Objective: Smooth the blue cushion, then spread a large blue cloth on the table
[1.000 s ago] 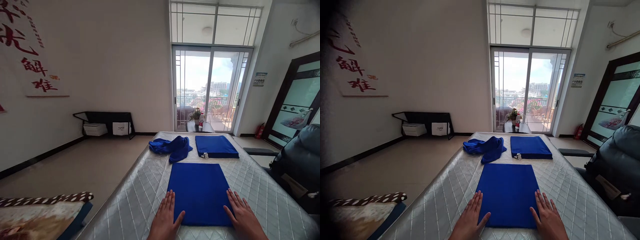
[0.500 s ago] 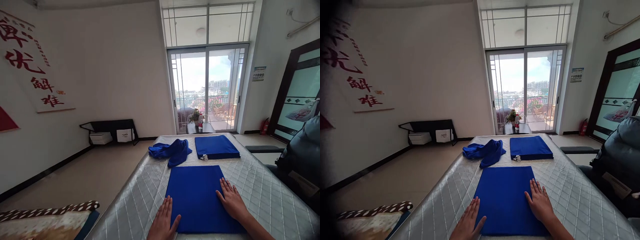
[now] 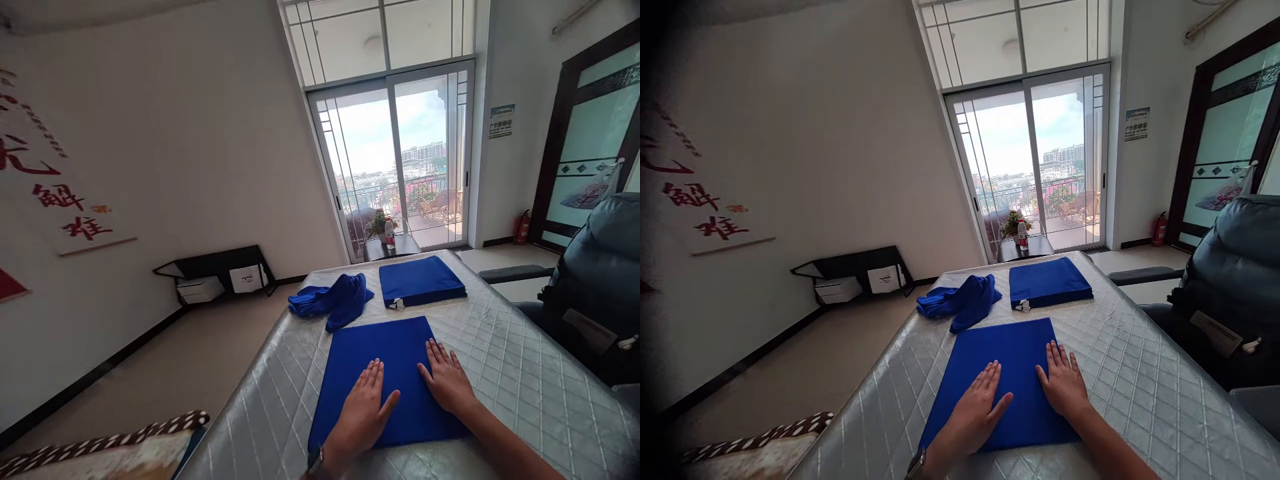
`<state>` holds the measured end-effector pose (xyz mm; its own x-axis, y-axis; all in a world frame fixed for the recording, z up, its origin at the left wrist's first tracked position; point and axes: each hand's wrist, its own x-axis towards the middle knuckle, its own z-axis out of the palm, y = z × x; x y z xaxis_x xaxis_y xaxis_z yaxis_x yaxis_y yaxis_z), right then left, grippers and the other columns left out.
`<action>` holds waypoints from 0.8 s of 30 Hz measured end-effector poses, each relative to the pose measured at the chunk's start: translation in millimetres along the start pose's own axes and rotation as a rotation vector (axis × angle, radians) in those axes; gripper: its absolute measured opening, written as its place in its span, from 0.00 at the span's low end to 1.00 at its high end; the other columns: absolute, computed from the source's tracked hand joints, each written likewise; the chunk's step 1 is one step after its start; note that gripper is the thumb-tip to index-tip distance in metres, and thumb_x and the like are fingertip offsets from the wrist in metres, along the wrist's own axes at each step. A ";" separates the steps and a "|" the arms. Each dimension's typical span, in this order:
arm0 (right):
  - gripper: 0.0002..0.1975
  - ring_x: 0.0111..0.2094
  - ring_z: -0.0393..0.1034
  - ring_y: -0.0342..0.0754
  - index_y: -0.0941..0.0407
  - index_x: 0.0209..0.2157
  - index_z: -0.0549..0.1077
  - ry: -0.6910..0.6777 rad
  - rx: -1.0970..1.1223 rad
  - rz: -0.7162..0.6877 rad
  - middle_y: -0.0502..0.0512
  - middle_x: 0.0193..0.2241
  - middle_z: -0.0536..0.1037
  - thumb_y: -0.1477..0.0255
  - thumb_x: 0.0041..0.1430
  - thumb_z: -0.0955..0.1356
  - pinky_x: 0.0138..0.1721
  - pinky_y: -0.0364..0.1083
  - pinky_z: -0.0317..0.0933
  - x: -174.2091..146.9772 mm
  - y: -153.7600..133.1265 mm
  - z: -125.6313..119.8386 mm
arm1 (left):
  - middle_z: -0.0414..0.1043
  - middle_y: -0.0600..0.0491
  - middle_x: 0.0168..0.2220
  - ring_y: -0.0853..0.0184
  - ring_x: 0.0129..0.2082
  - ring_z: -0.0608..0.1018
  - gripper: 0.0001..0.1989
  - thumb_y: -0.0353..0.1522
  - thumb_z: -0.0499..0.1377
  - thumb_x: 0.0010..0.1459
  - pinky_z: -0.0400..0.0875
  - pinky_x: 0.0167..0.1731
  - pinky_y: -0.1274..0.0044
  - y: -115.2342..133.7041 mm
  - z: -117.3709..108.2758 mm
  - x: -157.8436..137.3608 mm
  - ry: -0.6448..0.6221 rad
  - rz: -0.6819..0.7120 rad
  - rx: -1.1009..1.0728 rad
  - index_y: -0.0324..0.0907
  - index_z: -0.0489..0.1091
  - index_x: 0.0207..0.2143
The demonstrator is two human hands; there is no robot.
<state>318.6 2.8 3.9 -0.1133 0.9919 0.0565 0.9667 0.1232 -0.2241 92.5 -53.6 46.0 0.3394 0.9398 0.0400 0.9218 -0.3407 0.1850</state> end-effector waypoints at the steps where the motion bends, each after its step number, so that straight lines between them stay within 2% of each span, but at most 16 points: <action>1: 0.36 0.69 0.34 0.54 0.63 0.68 0.45 0.001 -0.004 -0.004 0.59 0.69 0.45 0.55 0.66 0.50 0.67 0.58 0.31 -0.1 0.5 0.5 | 0.47 0.46 0.69 0.59 0.68 0.50 0.37 0.51 0.37 0.67 0.53 0.65 0.66 14.0 2.8 13.0 0.010 0.058 0.006 0.36 0.47 0.68; 4: 0.34 0.69 0.34 0.54 0.61 0.68 0.47 0.000 -0.034 -0.030 0.58 0.69 0.45 0.59 0.66 0.52 0.67 0.58 0.32 0.1 2.7 3.7 | 0.46 0.48 0.69 0.62 0.69 0.47 0.33 0.47 0.33 0.69 0.50 0.66 0.67 47.5 18.2 51.3 0.087 0.168 0.011 0.36 0.46 0.68; 6: 0.32 0.69 0.34 0.54 0.59 0.68 0.49 0.000 -0.054 -0.050 0.57 0.69 0.45 0.63 0.66 0.51 0.66 0.58 0.33 0.7 4.1 6.1 | 0.45 0.48 0.70 0.62 0.69 0.46 0.33 0.45 0.32 0.69 0.48 0.66 0.65 59.0 30.8 70.3 0.125 0.174 0.009 0.36 0.45 0.68; 10: 0.32 0.69 0.33 0.54 0.61 0.68 0.49 0.011 -0.057 -0.047 0.58 0.69 0.45 0.62 0.66 0.50 0.66 0.59 0.34 2.1 4.7 7.4 | 0.45 0.48 0.69 0.62 0.69 0.45 0.33 0.45 0.31 0.69 0.47 0.67 0.65 54.2 47.1 81.5 0.139 0.143 0.019 0.36 0.45 0.68; 15: 0.35 0.69 0.33 0.54 0.62 0.68 0.47 -0.012 -0.026 -0.009 0.58 0.69 0.45 0.58 0.66 0.50 0.67 0.58 0.31 2.5 1.8 1.7 | 0.45 0.47 0.70 0.62 0.69 0.45 0.35 0.48 0.32 0.69 0.47 0.67 0.65 9.5 39.0 62.2 0.116 0.077 0.044 0.36 0.46 0.68; 20: 0.35 0.69 0.32 0.51 0.61 0.68 0.46 -0.009 -0.021 -0.001 0.55 0.69 0.44 0.57 0.66 0.49 0.67 0.57 0.29 2.4 1.1 1.1 | 0.44 0.44 0.69 0.60 0.69 0.47 0.38 0.52 0.32 0.67 0.47 0.66 0.64 -59.9 22.6 34.8 0.070 -0.126 0.078 0.34 0.46 0.68; 24: 0.35 0.69 0.33 0.51 0.60 0.68 0.46 0.003 -0.016 -0.002 0.54 0.69 0.43 0.56 0.66 0.50 0.67 0.57 0.30 3.7 2.0 4.5 | 0.44 0.40 0.69 0.58 0.69 0.48 0.41 0.52 0.31 0.67 0.46 0.66 0.64 -105.4 22.7 18.5 0.116 -0.270 0.077 0.29 0.46 0.67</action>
<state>319.1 6.9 -0.8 -0.1147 0.9916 0.0599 0.9700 0.1248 -0.2087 5.9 -0.9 5.0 0.0602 0.9919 0.1121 0.9888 -0.0746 0.1294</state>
